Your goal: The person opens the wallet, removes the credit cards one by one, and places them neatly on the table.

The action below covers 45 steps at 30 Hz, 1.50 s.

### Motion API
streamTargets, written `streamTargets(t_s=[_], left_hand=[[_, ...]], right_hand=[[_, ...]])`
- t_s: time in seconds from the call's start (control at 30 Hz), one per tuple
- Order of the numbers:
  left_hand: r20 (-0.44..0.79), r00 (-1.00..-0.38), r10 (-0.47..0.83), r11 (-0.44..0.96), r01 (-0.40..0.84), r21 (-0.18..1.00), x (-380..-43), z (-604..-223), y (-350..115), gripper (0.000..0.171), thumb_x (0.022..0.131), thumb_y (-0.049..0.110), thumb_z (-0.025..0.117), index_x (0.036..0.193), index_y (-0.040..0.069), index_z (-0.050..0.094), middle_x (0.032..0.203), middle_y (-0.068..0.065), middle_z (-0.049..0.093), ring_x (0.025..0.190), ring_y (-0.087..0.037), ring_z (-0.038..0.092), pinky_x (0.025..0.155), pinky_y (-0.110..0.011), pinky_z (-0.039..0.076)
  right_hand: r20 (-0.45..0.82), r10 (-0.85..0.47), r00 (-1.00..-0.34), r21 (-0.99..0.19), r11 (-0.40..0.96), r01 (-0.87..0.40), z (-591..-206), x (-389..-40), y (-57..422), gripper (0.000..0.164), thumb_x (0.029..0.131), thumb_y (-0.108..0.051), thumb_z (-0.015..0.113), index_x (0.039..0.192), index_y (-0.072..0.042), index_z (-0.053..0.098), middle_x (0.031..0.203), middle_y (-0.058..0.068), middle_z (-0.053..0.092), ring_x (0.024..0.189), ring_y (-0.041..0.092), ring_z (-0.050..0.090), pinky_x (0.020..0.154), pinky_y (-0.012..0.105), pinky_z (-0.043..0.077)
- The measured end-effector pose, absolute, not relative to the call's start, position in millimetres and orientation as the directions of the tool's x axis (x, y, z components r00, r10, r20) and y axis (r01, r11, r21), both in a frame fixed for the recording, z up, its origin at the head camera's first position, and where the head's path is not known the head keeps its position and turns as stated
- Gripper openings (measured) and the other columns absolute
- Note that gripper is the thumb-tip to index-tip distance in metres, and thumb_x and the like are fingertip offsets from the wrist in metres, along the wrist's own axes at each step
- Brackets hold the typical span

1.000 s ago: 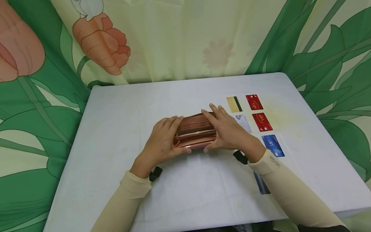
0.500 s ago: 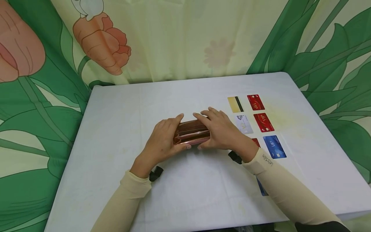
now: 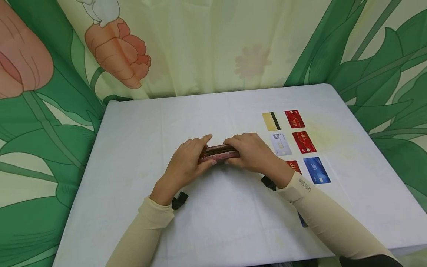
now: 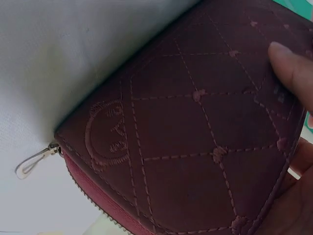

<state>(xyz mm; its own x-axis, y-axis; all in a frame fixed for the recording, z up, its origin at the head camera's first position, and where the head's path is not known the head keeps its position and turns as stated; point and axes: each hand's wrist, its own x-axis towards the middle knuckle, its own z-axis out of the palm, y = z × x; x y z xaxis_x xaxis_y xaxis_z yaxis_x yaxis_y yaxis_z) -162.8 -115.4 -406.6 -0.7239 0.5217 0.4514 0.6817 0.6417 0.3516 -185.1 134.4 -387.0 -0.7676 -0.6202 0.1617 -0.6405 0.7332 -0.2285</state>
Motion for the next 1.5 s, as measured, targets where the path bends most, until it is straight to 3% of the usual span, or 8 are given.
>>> streamTargets(t_s=[0.17,0.37,0.57,0.77,0.97,1.2,1.37,1.5], left_hand=[[0.370,-0.783,0.501,0.671,0.621,0.406,-161,-404,-123,0.064,0.091,0.022,0.084,0.145,0.005,0.055,0.103,-0.005,0.068,0.090,-0.023,0.061,0.076,-0.037,0.052],[0.085,-0.886,0.456,0.724,0.424,0.544,-163,-408,-136,0.076,0.091,0.022,0.084,0.155,0.011,0.044,0.115,-0.005,0.069,0.096,-0.021,0.064,0.083,-0.039,0.054],[-0.089,-0.887,0.453,0.711,0.300,0.636,-167,-419,-145,0.078,0.090,0.013,0.083,0.156,0.010,0.041,0.120,-0.007,0.070,0.104,-0.024,0.068,0.090,-0.043,0.056],[-0.078,-0.877,0.475,0.671,0.303,0.676,-170,-428,-149,0.060,0.091,0.001,0.075,0.145,0.011,0.052,0.112,-0.006,0.071,0.097,-0.020,0.067,0.086,-0.038,0.054],[-0.058,-0.865,0.499,0.648,0.328,0.687,-170,-432,-152,0.047,0.097,0.001,0.065,0.142,0.005,0.053,0.109,-0.008,0.070,0.087,-0.019,0.057,0.080,-0.035,0.049],[-0.071,-0.869,0.489,0.651,0.310,0.693,-169,-431,-151,0.042,0.097,0.005,0.069,0.138,0.006,0.059,0.112,-0.005,0.069,0.096,-0.020,0.061,0.086,-0.038,0.052],[0.027,-0.880,0.474,0.630,0.361,0.688,-170,-429,-147,0.040,0.096,0.022,0.077,0.133,0.014,0.062,0.120,-0.002,0.066,0.105,-0.020,0.062,0.090,-0.040,0.053],[0.157,-0.873,0.462,0.586,0.434,0.685,-171,-426,-143,0.037,0.095,0.028,0.079,0.128,0.016,0.066,0.114,0.002,0.070,0.098,-0.016,0.064,0.084,-0.038,0.054]], right_hand=[[0.201,-0.623,-0.756,-0.264,0.709,-0.654,-390,-186,132,0.031,0.086,-0.024,0.088,0.111,-0.011,0.075,0.098,0.002,0.076,0.083,0.020,0.068,0.074,0.044,0.055],[0.203,-0.597,-0.776,-0.289,0.721,-0.630,-393,-189,131,0.021,0.090,-0.021,0.084,0.107,-0.012,0.076,0.098,0.000,0.077,0.083,0.017,0.070,0.077,0.043,0.056],[0.245,-0.595,-0.765,-0.301,0.704,-0.643,-395,-190,133,0.020,0.089,-0.020,0.084,0.105,-0.011,0.076,0.097,0.000,0.078,0.083,0.019,0.071,0.076,0.043,0.056],[0.288,-0.598,-0.748,-0.314,0.679,-0.664,-394,-188,136,0.019,0.089,-0.019,0.084,0.104,-0.011,0.075,0.096,0.000,0.078,0.083,0.019,0.071,0.076,0.043,0.056],[0.309,-0.588,-0.747,-0.327,0.672,-0.665,-393,-188,137,0.019,0.090,-0.017,0.084,0.105,-0.010,0.075,0.097,0.001,0.078,0.084,0.018,0.071,0.076,0.042,0.057],[0.304,-0.586,-0.751,-0.348,0.666,-0.660,-393,-188,138,0.018,0.090,-0.016,0.083,0.104,-0.010,0.075,0.095,0.000,0.078,0.082,0.017,0.069,0.075,0.040,0.057],[0.295,-0.594,-0.749,-0.343,0.665,-0.663,-394,-189,137,0.018,0.090,-0.017,0.084,0.104,-0.010,0.075,0.095,-0.001,0.077,0.081,0.016,0.069,0.074,0.039,0.057],[0.279,-0.596,-0.753,-0.335,0.674,-0.658,-394,-189,135,0.018,0.090,-0.018,0.084,0.104,-0.011,0.076,0.095,-0.001,0.078,0.081,0.016,0.069,0.073,0.038,0.056]])
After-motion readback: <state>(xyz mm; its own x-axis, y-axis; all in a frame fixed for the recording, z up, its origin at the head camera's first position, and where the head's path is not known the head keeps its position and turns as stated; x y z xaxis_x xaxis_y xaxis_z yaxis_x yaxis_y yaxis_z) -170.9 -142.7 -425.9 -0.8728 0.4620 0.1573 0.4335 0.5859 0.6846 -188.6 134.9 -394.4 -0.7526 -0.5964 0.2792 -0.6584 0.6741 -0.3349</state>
